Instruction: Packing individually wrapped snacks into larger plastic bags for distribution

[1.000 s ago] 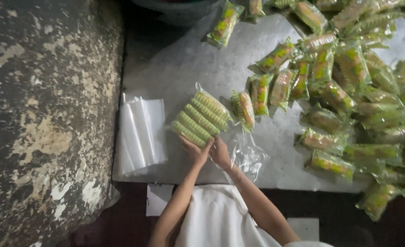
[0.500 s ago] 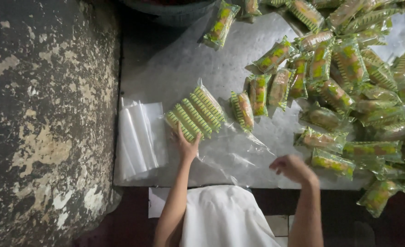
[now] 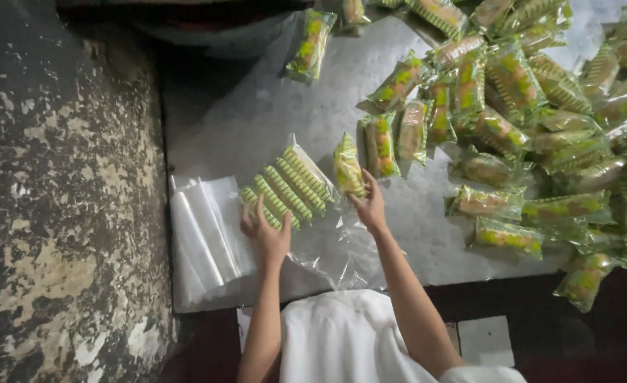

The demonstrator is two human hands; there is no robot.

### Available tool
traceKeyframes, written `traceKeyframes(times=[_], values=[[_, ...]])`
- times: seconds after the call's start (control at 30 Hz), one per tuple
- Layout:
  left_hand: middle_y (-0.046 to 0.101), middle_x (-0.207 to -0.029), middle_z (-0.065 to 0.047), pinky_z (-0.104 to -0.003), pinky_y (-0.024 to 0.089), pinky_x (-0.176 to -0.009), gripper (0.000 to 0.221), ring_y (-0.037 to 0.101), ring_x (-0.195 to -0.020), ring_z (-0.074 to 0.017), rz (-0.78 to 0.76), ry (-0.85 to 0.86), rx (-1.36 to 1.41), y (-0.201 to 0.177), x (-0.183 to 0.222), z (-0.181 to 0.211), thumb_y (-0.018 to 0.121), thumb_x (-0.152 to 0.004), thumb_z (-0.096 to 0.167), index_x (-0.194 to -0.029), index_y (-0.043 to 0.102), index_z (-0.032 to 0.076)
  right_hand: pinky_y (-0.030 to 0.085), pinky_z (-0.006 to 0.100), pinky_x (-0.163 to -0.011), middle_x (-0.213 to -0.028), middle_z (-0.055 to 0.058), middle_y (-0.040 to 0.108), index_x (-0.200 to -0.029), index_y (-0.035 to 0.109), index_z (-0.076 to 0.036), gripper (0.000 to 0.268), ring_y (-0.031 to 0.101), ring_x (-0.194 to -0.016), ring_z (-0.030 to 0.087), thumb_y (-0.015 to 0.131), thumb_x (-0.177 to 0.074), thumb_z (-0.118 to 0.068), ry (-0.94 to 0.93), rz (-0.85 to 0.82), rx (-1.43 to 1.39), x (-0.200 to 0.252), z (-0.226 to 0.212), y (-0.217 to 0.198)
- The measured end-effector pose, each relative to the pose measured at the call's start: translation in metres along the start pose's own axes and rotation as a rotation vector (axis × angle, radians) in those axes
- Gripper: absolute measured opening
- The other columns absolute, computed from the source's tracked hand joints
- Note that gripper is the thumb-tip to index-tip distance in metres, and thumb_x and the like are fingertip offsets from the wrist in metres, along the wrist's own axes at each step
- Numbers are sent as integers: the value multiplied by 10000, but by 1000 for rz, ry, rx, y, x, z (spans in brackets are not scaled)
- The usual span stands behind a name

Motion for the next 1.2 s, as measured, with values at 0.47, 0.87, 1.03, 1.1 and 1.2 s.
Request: traceKeyframes(times=[0.47, 0.87, 1.03, 1.1, 1.2], values=[[715, -1074, -87, -329, 594, -813, 483, 705, -948, -164, -383, -427, 1183, 108, 10, 25, 861, -845, 268, -1223, 659, 46, 583, 450, -883, -1506, 283, 442, -1618, 279, -158, 858, 596, -1204, 345, 733, -890, -184, 112, -436, -546, 92, -97, -40], [612, -1077, -102, -348, 543, -876, 482, 645, -1010, -213, -261, -677, 1281, 63, 27, 86, 874, -786, 216, -1146, 620, 22, 655, 444, -776, -1279, 219, 606, -1481, 489, -87, 799, 715, -961, 326, 840, -770, 6, 101, -251, -508, 106, -105, -16], [599, -1023, -88, -321, 520, -851, 419, 628, -959, -184, -188, -697, 1324, 34, 27, 114, 864, -800, 199, -1094, 610, 43, 639, 502, -834, -1289, 293, 573, -1497, 442, -95, 848, 707, -1018, 431, 842, -760, 29, 14, -247, -472, 109, -104, -18], [597, -1136, -177, -391, 536, -904, 767, 596, -1067, -226, -198, -647, 1117, 0, 20, 144, 904, -733, 431, -1228, 527, -17, 633, 443, -813, -1128, 231, 656, -1482, 467, -99, 852, 728, -946, 347, 873, -743, 33, -32, -230, -442, 105, -97, -16], [494, -1311, -299, -486, 455, -1062, 1025, 514, -1317, -370, -184, -672, 1041, 3, 19, 130, 866, -733, 575, -1332, 397, -111, 626, 490, -837, -1188, 291, 635, -1510, 418, -97, 914, 712, -1000, 429, 874, -729, 33, -56, -241, -446, 105, -78, -16]])
Point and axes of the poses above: each hand's wrist, its own x-axis away from the middle knuckle, its own y-axis out of the palm, z = x × y, the point moved 5 cm from there along -x, towards the middle knuckle
